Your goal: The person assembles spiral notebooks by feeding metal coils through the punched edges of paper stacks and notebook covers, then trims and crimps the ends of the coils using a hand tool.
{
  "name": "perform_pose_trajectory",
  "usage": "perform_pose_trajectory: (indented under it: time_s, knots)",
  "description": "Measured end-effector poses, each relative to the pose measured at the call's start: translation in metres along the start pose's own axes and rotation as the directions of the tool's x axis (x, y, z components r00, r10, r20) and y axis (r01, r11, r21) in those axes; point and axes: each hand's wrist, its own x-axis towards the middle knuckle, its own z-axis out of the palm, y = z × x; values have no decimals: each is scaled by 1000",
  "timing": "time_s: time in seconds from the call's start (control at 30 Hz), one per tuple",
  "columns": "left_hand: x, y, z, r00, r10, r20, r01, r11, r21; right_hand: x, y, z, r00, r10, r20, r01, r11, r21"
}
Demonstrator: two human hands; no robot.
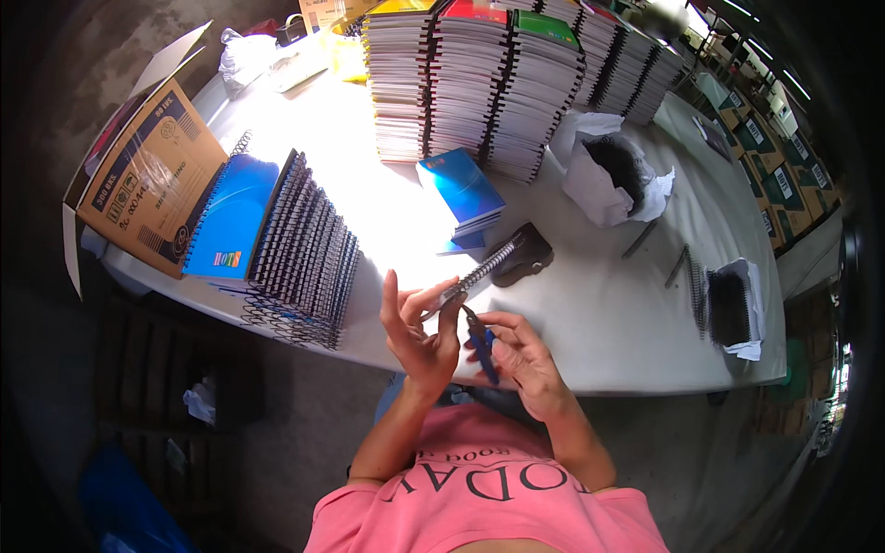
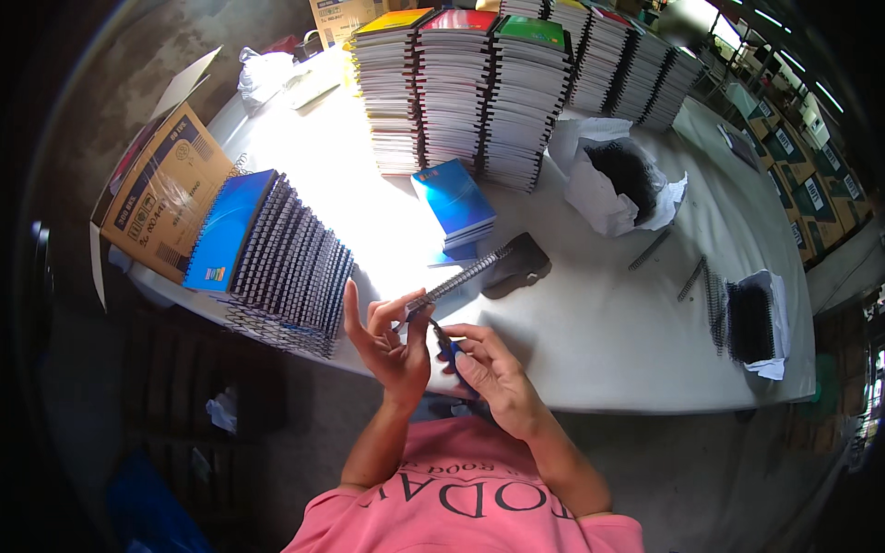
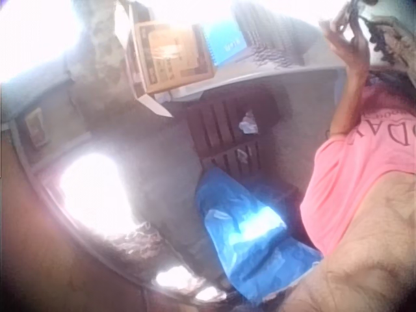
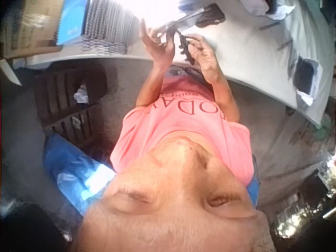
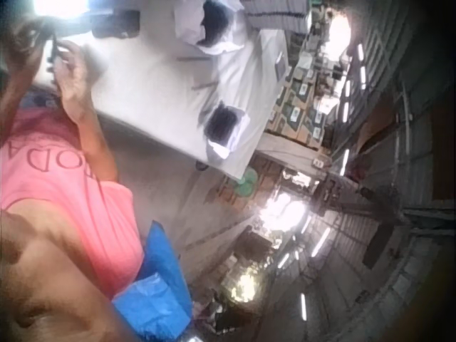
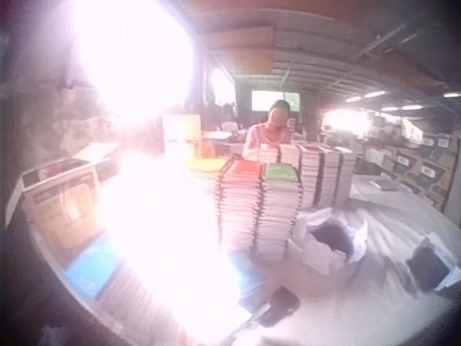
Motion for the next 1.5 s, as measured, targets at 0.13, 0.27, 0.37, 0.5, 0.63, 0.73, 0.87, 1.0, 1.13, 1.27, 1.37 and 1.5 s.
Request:
perform_pose_trajectory:
  time_s: [0.13,0.27,0.37,0.5,0.63,0.73,0.87,1.0,1.13,1.27,1.37,1.5]
  knots:
    - [14,9,-8,941,-330,-77,302,920,-252,-11,14,-48,857,-481,-186,9,376,-927]
    - [21,11,-14,873,-488,-10,425,770,-477,-26,31,-93,781,-349,-518,-566,-43,-824]
    - [20,23,-23,878,-465,110,419,637,-647,-11,4,-80,867,-438,-237,-201,128,-971]
    - [31,56,-44,965,-260,-11,176,680,-712,38,-39,-11,831,-550,-85,533,830,-167]
    - [75,83,-98,945,242,-222,-285,940,-187,89,-85,46,778,-626,45,624,779,56]
    - [113,78,-131,857,319,-404,-267,946,181,132,-120,93,759,-621,196,639,769,-38]
    - [129,53,-159,891,240,-385,-39,885,463,197,-139,129,792,-579,193,546,813,202]
    - [121,23,-162,921,19,-389,90,962,259,217,-179,138,655,-733,185,665,674,322]
    - [117,12,-159,961,-126,-247,114,992,-63,249,-162,174,-226,-588,776,919,-392,-29]
    - [111,3,-157,973,-136,-189,94,972,-217,215,-118,199,285,-369,884,957,166,-239]
    - [114,3,-151,978,-76,-193,54,992,-113,231,-130,159,437,-581,687,883,424,-202]
    - [116,3,-150,977,-49,-208,41,998,-45,246,-134,48,760,-584,285,605,478,-636]
